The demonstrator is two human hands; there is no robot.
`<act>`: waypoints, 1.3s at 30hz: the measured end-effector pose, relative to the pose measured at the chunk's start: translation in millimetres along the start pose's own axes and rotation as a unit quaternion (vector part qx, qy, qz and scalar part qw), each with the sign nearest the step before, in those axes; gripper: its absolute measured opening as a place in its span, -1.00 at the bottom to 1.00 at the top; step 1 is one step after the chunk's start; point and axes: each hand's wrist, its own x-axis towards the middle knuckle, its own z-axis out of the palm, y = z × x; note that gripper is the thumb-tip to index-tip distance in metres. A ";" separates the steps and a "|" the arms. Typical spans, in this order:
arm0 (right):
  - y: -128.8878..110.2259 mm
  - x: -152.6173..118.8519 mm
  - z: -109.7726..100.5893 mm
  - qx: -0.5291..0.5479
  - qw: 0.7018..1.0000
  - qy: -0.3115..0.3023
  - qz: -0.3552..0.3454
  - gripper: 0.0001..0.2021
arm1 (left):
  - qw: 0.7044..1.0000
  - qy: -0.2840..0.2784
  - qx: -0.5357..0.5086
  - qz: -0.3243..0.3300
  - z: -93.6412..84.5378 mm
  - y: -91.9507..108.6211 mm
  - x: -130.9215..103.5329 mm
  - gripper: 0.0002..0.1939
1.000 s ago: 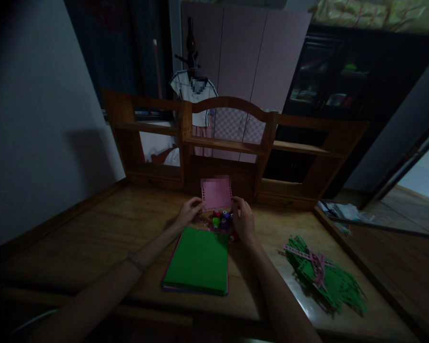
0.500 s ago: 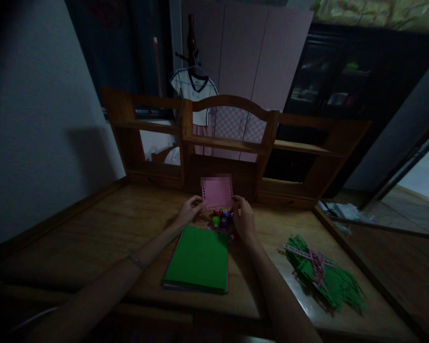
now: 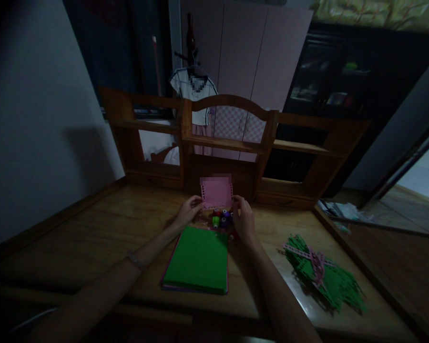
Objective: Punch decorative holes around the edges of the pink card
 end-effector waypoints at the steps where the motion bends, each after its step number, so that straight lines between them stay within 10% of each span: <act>1: 0.9 -0.1 0.4 0.000 1.000 -0.001 0.000 -0.73 | 1.000 -0.002 -0.001 0.000 -0.2 0.1 -0.1 -0.82; 17: 2.6 2.5 -0.1 0.211 0.966 -0.032 0.149 -0.67 | 0.986 -0.034 -0.137 -0.083 -2.6 27.9 -9.7 -0.62; 39: -9.5 -0.8 3.0 0.188 0.970 -0.080 0.133 -0.68 | 0.993 -0.113 -0.037 -0.015 14.2 38.9 -20.9 -0.75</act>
